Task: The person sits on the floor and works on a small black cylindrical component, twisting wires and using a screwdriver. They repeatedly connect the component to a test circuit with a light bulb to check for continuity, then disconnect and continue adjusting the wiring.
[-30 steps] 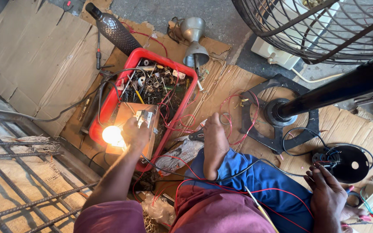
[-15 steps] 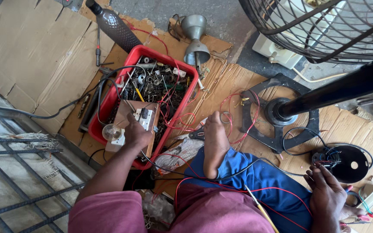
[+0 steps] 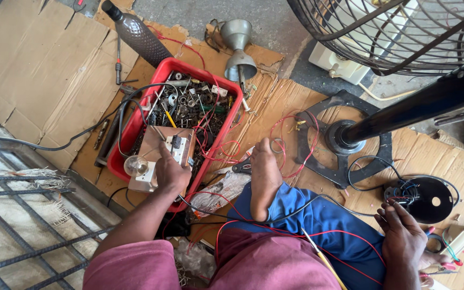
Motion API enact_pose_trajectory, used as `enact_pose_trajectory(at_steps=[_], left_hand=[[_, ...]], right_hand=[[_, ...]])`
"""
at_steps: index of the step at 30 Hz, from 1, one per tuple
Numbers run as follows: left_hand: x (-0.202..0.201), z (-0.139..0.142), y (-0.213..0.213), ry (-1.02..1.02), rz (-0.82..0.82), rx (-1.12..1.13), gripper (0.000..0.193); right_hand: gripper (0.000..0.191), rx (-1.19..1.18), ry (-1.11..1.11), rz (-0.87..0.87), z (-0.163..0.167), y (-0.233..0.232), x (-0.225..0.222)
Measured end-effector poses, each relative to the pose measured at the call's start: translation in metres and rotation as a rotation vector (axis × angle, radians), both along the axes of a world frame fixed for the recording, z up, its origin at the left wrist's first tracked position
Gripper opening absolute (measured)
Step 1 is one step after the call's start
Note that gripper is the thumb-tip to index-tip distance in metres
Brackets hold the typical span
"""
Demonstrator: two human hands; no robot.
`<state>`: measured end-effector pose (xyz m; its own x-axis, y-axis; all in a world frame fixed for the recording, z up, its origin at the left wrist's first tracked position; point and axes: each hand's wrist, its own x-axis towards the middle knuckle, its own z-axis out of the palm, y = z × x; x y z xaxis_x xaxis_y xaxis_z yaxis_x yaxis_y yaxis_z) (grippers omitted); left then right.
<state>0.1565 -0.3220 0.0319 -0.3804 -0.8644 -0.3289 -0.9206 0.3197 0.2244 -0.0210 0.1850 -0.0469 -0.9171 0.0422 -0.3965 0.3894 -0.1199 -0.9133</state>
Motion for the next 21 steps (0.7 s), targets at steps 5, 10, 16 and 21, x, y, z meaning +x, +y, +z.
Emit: enact_pose_trajectory(at_steps=[5,10,16,21], left_hand=[[-0.001,-0.007,-0.003,0.138,-0.031,0.162,0.128],[-0.002,-0.008,-0.002,0.329,-0.082,0.107,0.122],[-0.025,0.006,-0.009,0.327,-0.07,-0.33,0.075],[-0.045,0.019,-0.035,0.046,-0.108,-0.215,0.05]], right_hand=[[0.031,0.018,-0.028,-0.008,0.006,-0.003,-0.001],[0.03,0.002,-0.011,-0.011,0.01,-0.005,0.0],[0.03,-0.017,-0.024,-0.022,0.011,-0.006,-0.001],[0.027,-0.026,-0.006,-0.057,0.011,-0.01,-0.002]])
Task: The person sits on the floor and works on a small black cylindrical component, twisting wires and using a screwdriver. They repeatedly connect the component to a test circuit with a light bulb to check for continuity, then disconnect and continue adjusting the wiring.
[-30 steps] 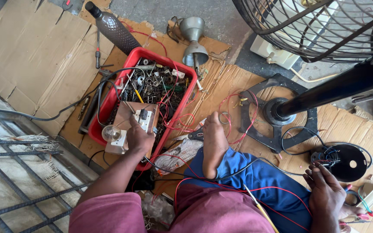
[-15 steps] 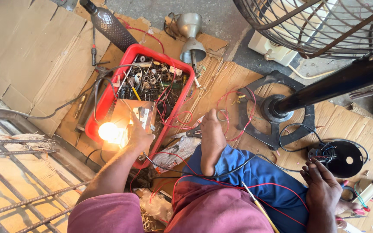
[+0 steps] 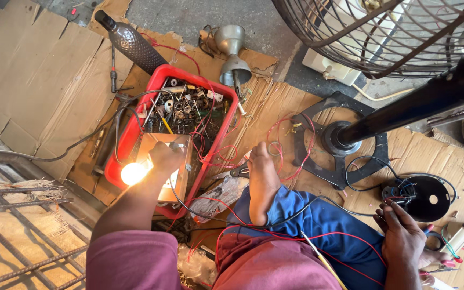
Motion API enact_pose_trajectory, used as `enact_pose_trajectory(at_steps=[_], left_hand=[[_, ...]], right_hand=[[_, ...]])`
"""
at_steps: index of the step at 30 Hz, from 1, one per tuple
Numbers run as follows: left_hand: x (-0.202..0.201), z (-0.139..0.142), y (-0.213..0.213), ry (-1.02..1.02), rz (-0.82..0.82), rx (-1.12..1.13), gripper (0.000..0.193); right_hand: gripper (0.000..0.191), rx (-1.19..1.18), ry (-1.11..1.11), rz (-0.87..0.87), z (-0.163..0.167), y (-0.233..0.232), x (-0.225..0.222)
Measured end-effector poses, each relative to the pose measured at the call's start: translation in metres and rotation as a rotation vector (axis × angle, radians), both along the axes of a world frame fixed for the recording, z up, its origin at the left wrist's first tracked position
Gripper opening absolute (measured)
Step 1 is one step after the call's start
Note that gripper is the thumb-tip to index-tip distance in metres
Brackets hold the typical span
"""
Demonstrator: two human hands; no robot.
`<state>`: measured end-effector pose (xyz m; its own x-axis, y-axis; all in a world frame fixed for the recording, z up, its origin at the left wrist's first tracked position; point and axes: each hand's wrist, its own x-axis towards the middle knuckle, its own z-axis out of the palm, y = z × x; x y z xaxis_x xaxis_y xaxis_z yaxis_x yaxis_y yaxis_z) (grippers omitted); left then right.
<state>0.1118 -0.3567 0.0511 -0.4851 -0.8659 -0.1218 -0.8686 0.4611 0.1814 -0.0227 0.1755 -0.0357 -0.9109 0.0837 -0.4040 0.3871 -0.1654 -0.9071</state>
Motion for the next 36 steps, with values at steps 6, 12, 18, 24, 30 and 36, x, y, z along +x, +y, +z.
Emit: enact_pose_trajectory(at_steps=[6,12,18,24,30,36], left_hand=[[-0.025,0.008,-0.021,-0.249,0.014,0.188,0.051],[-0.016,0.018,-0.032,-0.205,0.072,0.354,0.045],[-0.01,0.018,-0.034,-0.153,0.107,0.376,0.043],[-0.011,0.019,-0.031,-0.158,0.194,0.454,0.046],[-0.014,0.034,-0.024,-0.218,0.181,0.336,0.047],[-0.015,0.022,-0.033,-0.296,0.046,0.275,0.045]], right_hand=[[0.027,0.022,0.005,-0.002,0.002,-0.002,-0.001],[0.029,0.04,-0.018,0.058,0.003,0.001,0.001],[0.031,0.052,-0.01,0.056,-0.002,0.004,0.002],[0.029,0.05,-0.021,0.045,-0.005,0.005,0.001],[0.029,0.046,-0.021,0.045,-0.004,0.005,0.001],[0.029,0.045,-0.019,0.049,-0.002,0.003,0.001]])
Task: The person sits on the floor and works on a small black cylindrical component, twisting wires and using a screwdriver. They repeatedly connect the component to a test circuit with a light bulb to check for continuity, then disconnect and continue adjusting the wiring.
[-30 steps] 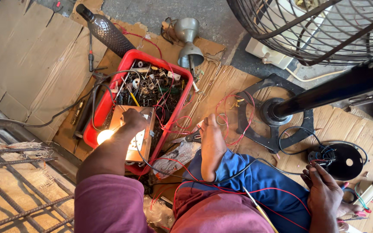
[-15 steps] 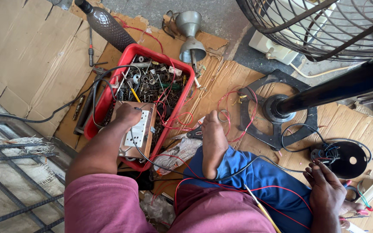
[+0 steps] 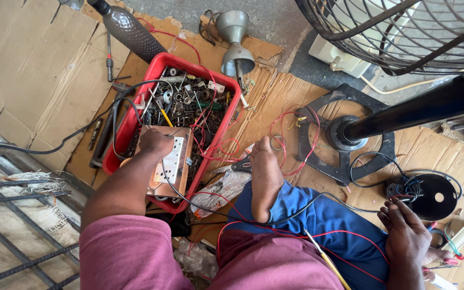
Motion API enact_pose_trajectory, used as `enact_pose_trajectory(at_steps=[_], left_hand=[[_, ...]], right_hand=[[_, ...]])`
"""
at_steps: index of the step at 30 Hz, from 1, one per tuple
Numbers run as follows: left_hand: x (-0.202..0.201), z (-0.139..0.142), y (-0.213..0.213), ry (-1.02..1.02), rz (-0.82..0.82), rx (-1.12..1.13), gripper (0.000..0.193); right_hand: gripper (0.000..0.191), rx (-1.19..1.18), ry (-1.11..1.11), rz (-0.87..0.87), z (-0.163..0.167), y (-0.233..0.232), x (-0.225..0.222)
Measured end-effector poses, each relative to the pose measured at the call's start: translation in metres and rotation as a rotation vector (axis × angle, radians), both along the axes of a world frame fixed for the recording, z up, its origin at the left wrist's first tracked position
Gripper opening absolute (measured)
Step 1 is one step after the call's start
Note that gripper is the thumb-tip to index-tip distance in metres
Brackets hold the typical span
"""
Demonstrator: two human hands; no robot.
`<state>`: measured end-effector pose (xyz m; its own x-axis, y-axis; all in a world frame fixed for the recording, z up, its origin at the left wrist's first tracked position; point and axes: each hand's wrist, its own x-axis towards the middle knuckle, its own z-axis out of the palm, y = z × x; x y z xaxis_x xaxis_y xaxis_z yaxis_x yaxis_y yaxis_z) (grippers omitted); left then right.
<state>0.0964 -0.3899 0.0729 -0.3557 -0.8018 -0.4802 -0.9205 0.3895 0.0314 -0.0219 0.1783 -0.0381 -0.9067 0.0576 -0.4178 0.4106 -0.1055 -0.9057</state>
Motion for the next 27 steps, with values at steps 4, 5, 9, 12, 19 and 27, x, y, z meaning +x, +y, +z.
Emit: enact_pose_trajectory(at_steps=[4,5,9,12,19,27], left_hand=[[-0.014,-0.02,-0.007,-0.4,-0.24,-0.241,0.059],[-0.014,-0.022,-0.008,-0.394,-0.216,-0.223,0.061],[-0.01,-0.027,-0.004,-0.21,-0.066,-0.133,0.066],[-0.008,-0.023,0.003,-0.123,-0.001,-0.094,0.07],[-0.006,-0.026,0.008,-0.107,0.017,-0.073,0.079],[-0.005,-0.023,0.005,0.116,0.081,-0.065,0.137]], right_hand=[[0.027,0.017,0.015,-0.041,0.0,-0.002,0.0],[0.026,0.013,0.021,-0.039,-0.001,-0.001,0.001],[0.025,0.017,0.034,-0.015,-0.001,0.0,0.002],[0.025,0.035,0.011,-0.033,-0.003,0.0,0.0],[0.024,0.024,0.006,-0.049,-0.004,0.002,0.0],[0.024,0.0,0.009,-0.067,-0.002,0.001,0.0]])
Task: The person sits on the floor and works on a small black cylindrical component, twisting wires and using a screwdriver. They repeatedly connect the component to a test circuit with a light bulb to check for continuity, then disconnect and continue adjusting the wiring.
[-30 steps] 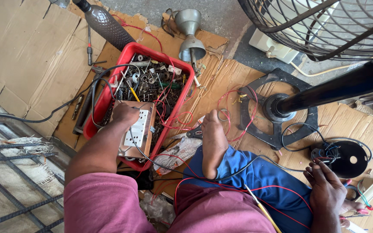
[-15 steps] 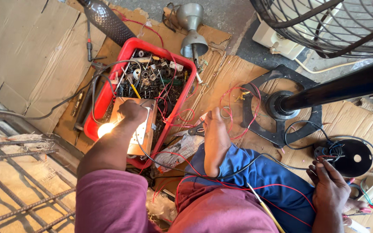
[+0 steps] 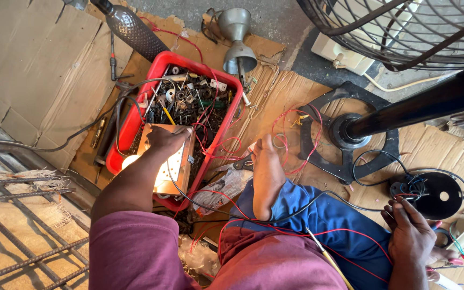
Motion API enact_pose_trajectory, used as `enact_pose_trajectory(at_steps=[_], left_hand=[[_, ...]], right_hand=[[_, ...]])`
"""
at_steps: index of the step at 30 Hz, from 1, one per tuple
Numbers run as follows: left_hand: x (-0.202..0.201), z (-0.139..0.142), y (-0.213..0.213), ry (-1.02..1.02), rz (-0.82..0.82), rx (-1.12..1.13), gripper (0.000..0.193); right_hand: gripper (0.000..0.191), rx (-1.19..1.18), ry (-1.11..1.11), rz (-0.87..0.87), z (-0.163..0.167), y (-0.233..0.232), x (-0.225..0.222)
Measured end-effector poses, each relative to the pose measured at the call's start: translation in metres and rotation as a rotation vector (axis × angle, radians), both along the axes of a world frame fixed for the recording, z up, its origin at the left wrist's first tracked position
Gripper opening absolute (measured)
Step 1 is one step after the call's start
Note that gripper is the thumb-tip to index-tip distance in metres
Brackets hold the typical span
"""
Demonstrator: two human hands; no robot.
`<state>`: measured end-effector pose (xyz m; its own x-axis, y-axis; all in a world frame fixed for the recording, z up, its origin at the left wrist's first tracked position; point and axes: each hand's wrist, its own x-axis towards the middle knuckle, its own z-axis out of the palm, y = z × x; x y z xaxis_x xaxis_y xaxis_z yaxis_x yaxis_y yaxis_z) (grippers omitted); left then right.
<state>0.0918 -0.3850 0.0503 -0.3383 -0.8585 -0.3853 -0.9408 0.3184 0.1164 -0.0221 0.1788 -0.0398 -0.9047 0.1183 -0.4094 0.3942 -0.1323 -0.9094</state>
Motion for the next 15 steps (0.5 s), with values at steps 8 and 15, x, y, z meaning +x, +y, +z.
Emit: enact_pose_trajectory(at_steps=[8,15], left_hand=[[0.002,-0.021,-0.006,-0.152,-0.018,-0.003,0.093],[0.001,0.013,-0.007,0.083,0.132,0.281,0.053]], right_hand=[[0.025,-0.003,-0.002,0.002,-0.003,0.001,0.0],[0.028,-0.009,0.004,0.032,-0.012,0.008,0.002]])
